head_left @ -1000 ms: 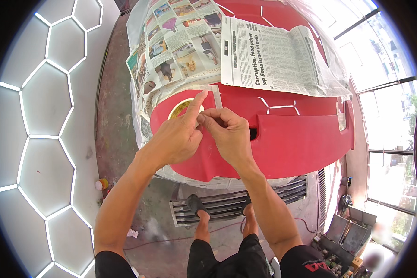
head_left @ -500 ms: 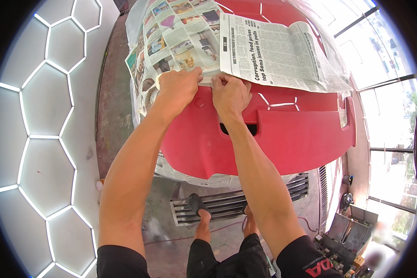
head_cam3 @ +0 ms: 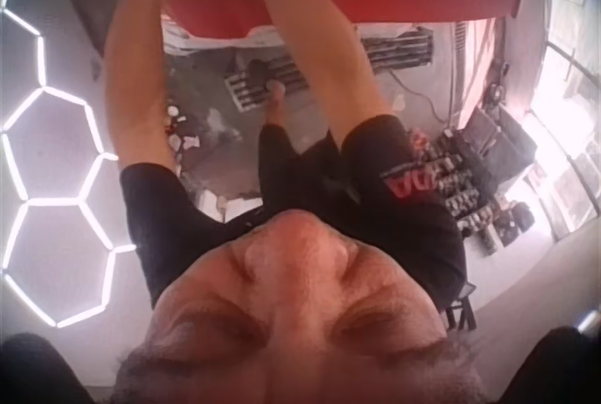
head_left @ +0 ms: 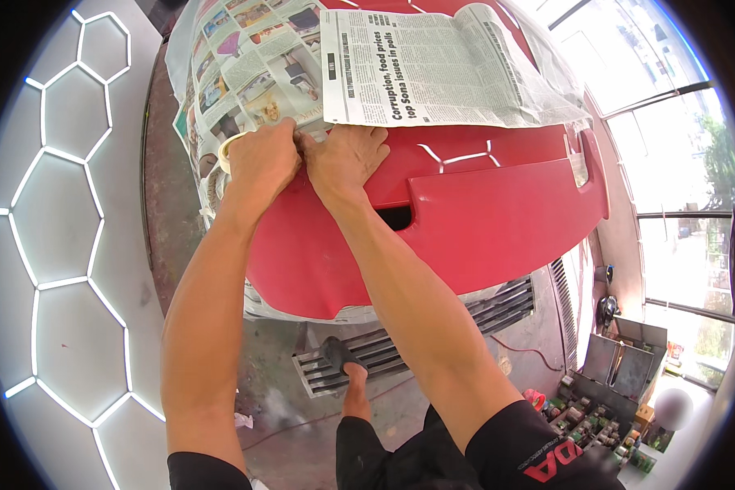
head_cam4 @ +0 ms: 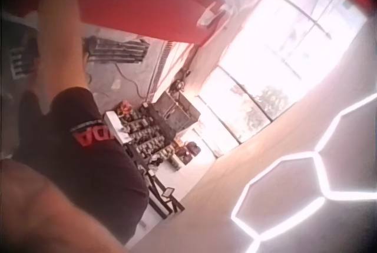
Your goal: The person applies masking tape to a red car part, carefully covering a rectangular cutout and surrounding areas. They smooth the tape to ensure adhesion and continue adding strips to mask off sections of the surface.
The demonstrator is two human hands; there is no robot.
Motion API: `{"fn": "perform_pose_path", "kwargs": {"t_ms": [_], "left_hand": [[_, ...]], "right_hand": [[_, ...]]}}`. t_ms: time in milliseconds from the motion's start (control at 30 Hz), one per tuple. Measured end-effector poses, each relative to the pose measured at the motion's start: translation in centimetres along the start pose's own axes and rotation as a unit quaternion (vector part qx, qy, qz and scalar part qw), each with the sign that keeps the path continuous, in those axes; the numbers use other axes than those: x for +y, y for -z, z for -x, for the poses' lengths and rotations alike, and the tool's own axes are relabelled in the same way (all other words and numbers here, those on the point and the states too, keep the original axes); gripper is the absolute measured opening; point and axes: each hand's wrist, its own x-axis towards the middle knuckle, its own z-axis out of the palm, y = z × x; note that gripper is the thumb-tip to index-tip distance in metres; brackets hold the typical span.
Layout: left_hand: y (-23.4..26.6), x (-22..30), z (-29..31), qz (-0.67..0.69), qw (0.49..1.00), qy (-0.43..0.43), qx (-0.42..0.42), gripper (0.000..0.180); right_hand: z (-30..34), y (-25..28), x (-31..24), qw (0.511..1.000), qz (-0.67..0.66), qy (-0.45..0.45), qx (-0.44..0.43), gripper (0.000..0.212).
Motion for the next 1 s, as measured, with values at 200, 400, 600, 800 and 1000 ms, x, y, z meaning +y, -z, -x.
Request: {"fn": "perform_pose_path", "kwargs": {"t_ms": [200,400,600,800,1000], "left_hand": [[1.6,4.4,10.8,0.232,0.914,-0.025,0.332,0.018],[2.1,5.2,30.2,0.651,0.721,0.228,0.063,0.044],[2.3,14.5,33.1,0.724,0.656,0.21,0.047,0.078],[3.4,17.6,30.3,0.772,0.617,0.143,-0.057,0.065],[2.5,20.4,28.0,0.723,0.671,0.164,-0.002,0.035]], "right_hand": [[-0.9,-0.5,2.0,0.998,0.015,0.019,0.05,0.07],[1.0,7.8,2.3,0.974,-0.102,-0.04,-0.197,0.03],[14.0,20.7,5.7,0.82,-0.225,0.031,-0.526,0.048],[13.9,26.7,6.3,0.909,-0.123,0.184,-0.354,0.016],[11.7,30.7,3.6,0.925,-0.118,0.245,-0.264,0.009]]}}
